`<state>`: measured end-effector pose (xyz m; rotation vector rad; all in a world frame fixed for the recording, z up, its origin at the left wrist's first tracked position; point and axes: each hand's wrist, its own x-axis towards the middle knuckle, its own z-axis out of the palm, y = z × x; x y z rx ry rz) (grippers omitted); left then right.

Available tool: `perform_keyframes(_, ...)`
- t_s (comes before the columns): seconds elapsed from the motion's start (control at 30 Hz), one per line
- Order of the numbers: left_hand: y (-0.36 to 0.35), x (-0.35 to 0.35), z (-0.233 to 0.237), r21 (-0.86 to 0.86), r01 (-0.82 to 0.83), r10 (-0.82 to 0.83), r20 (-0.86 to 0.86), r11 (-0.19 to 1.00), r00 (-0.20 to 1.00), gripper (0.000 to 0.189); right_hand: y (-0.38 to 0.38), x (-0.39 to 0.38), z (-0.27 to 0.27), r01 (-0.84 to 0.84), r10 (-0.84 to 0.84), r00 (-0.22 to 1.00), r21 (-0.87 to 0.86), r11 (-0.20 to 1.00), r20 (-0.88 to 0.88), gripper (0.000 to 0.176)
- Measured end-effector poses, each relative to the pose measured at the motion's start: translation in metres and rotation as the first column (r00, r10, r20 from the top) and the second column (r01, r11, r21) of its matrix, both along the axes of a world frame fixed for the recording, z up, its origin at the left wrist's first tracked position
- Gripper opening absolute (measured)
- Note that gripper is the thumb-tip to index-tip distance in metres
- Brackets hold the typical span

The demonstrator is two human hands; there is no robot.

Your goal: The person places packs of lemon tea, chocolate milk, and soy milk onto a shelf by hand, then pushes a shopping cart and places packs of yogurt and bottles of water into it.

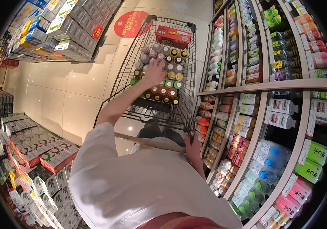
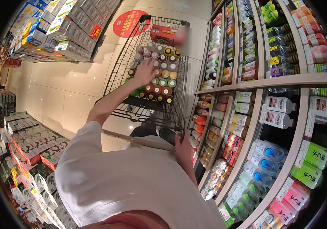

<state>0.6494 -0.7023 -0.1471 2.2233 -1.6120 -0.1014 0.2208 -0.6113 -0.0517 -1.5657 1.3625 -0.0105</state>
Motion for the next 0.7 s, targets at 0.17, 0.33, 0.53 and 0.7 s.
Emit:
perform_keyframes(0.17, -0.059, 0.114, -0.050, 0.172, -0.124, 0.133, -0.041, 0.977, 0.990, 0.055, 0.007, 0.010, -0.012, 0.382, -0.396, 0.916, 0.161, 0.910, 0.068, 0.056)
perform_keyframes(0.33, -0.118, 0.141, -0.097, 0.166, -0.140, 0.144, -0.016, 0.976, 0.989, 0.056, 0.020, 0.021, -0.015, 0.539, -0.535, 0.842, -0.052, 0.841, 0.062, 0.042)
perform_keyframes(0.53, -0.149, 0.160, -0.121, 0.326, -0.026, 0.016, 0.035, 0.945, 0.999, 0.035, 0.018, 0.018, -0.010, 0.487, -0.498, 0.864, -0.132, 0.863, -0.075, 0.042)
perform_keyframes(0.7, -0.157, 0.178, -0.136, 0.367, -0.055, 0.060, -0.004, 0.929, 0.998, 0.033, 0.015, 0.024, -0.006, 0.557, -0.562, 0.826, -0.086, 0.826, -0.045, 0.040)
